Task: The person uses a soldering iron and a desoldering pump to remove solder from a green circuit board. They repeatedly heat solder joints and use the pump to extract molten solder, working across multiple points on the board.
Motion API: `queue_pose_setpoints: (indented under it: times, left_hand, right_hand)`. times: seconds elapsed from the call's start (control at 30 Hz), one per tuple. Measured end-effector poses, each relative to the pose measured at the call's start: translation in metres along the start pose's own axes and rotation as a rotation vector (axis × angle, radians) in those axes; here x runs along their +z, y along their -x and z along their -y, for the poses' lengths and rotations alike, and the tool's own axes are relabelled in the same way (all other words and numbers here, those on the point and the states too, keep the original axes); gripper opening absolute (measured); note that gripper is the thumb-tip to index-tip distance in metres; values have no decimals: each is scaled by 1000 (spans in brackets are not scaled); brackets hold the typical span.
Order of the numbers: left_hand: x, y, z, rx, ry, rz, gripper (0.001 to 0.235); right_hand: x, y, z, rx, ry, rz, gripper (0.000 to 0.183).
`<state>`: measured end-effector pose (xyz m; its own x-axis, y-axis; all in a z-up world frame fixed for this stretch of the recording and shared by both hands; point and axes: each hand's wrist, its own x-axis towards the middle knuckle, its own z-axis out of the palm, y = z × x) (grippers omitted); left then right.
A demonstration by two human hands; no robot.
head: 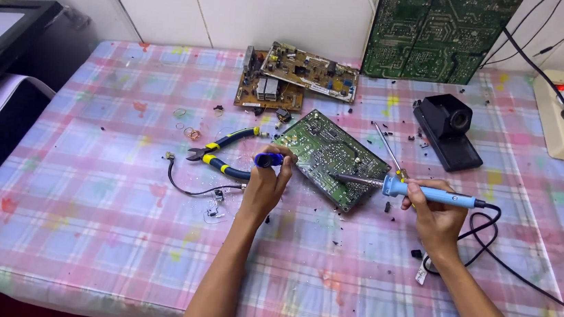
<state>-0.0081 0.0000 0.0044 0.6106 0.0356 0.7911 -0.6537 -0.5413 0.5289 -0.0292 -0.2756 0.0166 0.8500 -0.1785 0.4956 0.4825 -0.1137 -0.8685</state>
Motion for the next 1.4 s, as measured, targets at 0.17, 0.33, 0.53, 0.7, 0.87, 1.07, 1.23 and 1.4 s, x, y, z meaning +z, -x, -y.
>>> queue_pose_setpoints:
  times: [0.17,0.33,0.53,0.7,0.87,1.07,1.23,1.4]
  left_hand:
    - [-10,-5,-21,-16,-30,23,17]
    - [2,-1,-15,26,18,-46,16]
    - [6,3,-19,53,68,-11,19]
    - [14,17,-10,-110,9,99,29]
    - [10,2,-25,22,77,-8,26]
    - [5,-2,-8,133,30,-62,23]
    - [5,0,-19,-7,1,12,22]
    - [4,0,-22,8,-5,-9,23]
  right_hand:
    - [0,1,6,-21,28,9,13]
    - [0,3,8,-53,69,20,13]
    - [1,2,11,-122,69,32,12]
    - [0,0,15,-219,149,45,13]
    - [-4,-3,11,-272,188,40,12]
    - [-4,0,10,-285,168,51,14]
    - [-5,0,5,-319,224,49,15]
    - [2,2,10,-252,136,45,13]
